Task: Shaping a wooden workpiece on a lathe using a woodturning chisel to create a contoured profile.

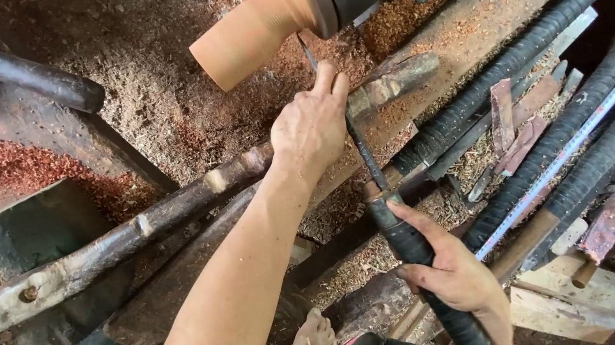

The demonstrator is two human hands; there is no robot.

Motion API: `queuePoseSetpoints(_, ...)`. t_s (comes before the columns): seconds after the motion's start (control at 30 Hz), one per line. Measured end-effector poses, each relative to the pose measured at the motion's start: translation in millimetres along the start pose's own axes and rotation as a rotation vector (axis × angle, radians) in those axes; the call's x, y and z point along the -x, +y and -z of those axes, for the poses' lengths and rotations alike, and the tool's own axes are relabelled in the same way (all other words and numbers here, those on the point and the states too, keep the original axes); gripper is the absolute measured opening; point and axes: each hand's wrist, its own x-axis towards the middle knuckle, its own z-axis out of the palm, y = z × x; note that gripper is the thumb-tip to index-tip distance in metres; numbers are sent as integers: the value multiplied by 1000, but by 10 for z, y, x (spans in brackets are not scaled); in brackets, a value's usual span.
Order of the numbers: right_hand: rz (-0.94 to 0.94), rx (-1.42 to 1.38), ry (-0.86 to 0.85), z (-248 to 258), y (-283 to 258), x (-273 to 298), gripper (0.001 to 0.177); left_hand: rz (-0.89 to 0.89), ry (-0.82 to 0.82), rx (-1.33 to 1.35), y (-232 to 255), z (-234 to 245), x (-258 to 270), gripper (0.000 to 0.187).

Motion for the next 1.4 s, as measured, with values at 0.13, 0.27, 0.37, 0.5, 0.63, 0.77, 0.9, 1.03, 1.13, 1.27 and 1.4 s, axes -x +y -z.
queuePoseSetpoints(0.13, 116, 125, 84, -132, -5, 19, 84, -49, 49, -2, -15, -37, 17, 47)
queuePoseSetpoints(0.27, -13, -3, 84, -236, -164, 70, 88, -69, 22, 4, -34, 9, 65, 57)
queuePoseSetpoints(0.37, -58, -114, 108, -285, -164, 217, 90, -125, 4, 41, -136, 150, 192, 70)
queuePoseSetpoints(0.5, -129, -324, 169, -414, 61, 690, 105, 316, -78, 345, -225, 1144, 773, 34)
queuePoseSetpoints(0.63, -131, -428, 241, -606, 395, 1120, 107, 157, 348, 179, -1280, 659, 393, 88)
queuePoseSetpoints(0.77, 119, -419, 327, -687, 935, 1411, 108, 196, 296, 187, -1262, 690, 382, 57)
queuePoseSetpoints(0.9, -41, -370, 533, -789, 738, 1778, 101, 314, 306, 260, -1317, 551, 411, 70)
queuePoseSetpoints(1.03, 79, -532, 548, -808, 545, 2167, 102, 373, 377, 881, -1019, 445, 687, 26)
queuePoseSetpoints(1.13, 159, -522, 543, -908, 619, 2438, 99, 584, 102, 1063, -689, 561, 917, 32)
queuePoseSetpoints(1.27, 223, -599, 571, -1121, 636, 2901, 108, 399, 142, 1288, -1004, 335, 952, 56)
queuePoseSetpoints(1.4, 276, -597, 728, -1486, 737, 3362, 108, 112, 225, 305, -1520, -80, 886, 77)
